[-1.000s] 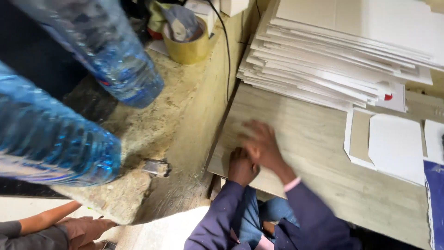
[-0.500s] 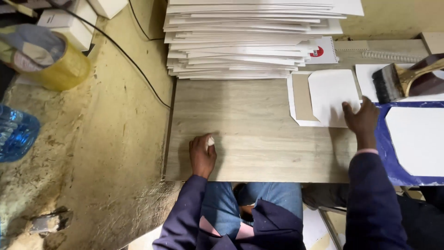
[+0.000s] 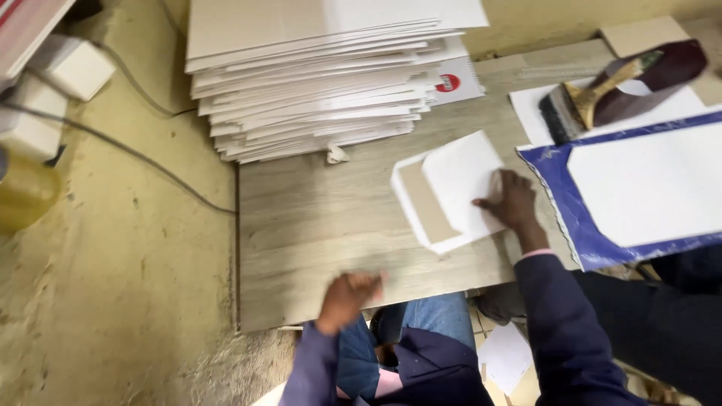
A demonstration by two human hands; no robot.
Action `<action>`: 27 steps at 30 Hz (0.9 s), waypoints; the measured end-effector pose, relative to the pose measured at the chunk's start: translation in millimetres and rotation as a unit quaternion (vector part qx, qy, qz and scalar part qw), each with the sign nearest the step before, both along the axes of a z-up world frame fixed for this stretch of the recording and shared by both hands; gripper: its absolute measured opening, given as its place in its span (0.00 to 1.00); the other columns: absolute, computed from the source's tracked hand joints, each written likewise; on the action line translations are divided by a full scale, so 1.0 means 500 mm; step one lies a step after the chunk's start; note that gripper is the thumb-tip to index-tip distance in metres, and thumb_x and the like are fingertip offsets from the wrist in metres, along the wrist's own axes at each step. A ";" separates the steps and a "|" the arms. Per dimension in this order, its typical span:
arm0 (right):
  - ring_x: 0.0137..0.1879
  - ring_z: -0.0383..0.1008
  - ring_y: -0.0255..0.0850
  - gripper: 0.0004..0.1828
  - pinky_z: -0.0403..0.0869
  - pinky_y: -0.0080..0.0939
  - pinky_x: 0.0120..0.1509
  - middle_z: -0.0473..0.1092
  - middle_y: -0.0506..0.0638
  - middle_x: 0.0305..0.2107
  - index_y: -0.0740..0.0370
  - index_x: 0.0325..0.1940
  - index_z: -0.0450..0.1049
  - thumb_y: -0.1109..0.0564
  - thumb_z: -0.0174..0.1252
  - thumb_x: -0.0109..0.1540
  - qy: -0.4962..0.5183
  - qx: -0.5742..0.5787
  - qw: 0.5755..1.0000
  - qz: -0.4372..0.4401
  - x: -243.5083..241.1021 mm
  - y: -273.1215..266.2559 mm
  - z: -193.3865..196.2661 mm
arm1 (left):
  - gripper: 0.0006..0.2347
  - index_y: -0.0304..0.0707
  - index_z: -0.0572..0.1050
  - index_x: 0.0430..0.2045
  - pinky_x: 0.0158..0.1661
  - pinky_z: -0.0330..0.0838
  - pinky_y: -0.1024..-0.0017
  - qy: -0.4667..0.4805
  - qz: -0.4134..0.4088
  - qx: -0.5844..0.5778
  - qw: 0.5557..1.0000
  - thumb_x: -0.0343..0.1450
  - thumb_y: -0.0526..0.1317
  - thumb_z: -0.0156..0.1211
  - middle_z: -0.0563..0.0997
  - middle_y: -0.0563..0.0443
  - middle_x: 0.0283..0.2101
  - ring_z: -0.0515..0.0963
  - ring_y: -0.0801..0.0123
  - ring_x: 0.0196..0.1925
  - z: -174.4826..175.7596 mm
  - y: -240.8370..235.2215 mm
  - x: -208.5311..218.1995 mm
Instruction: The person is manually assembling paper folders by folding pre-cut cardboard sheets, applying adhesive with a small cloth, and pressing the edges to secure them.
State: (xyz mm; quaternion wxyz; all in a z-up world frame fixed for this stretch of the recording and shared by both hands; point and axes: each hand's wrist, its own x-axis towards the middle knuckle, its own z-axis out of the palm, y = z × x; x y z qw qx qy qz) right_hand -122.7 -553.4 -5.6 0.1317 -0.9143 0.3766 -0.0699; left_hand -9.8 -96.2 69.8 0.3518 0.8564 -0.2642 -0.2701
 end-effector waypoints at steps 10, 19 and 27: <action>0.73 0.59 0.64 0.54 0.66 0.70 0.68 0.57 0.55 0.74 0.47 0.75 0.62 0.21 0.67 0.53 0.003 0.007 0.988 0.153 -0.173 0.359 -0.056 | 0.20 0.29 0.78 0.58 0.58 0.77 0.69 0.444 0.188 -0.322 0.815 0.72 0.35 0.69 0.88 0.40 0.54 0.85 0.63 0.54 -0.240 0.120 -0.224; 0.69 0.66 0.60 0.47 0.62 0.60 0.72 0.70 0.56 0.62 0.55 0.72 0.68 0.25 0.63 0.58 -0.111 0.119 0.983 0.084 -0.174 0.496 0.023 | 0.17 0.30 0.82 0.53 0.48 0.78 0.69 0.355 0.297 -0.359 0.811 0.69 0.36 0.70 0.89 0.42 0.51 0.84 0.63 0.48 -0.095 0.123 -0.167; 0.62 0.75 0.59 0.41 0.71 0.60 0.69 0.72 0.65 0.58 0.61 0.74 0.66 0.28 0.48 0.70 -0.336 0.464 0.818 0.046 -0.116 0.513 0.063 | 0.05 0.34 0.82 0.42 0.41 0.82 0.70 0.241 0.109 -0.413 0.871 0.74 0.33 0.68 0.89 0.47 0.33 0.83 0.73 0.34 0.144 0.128 -0.113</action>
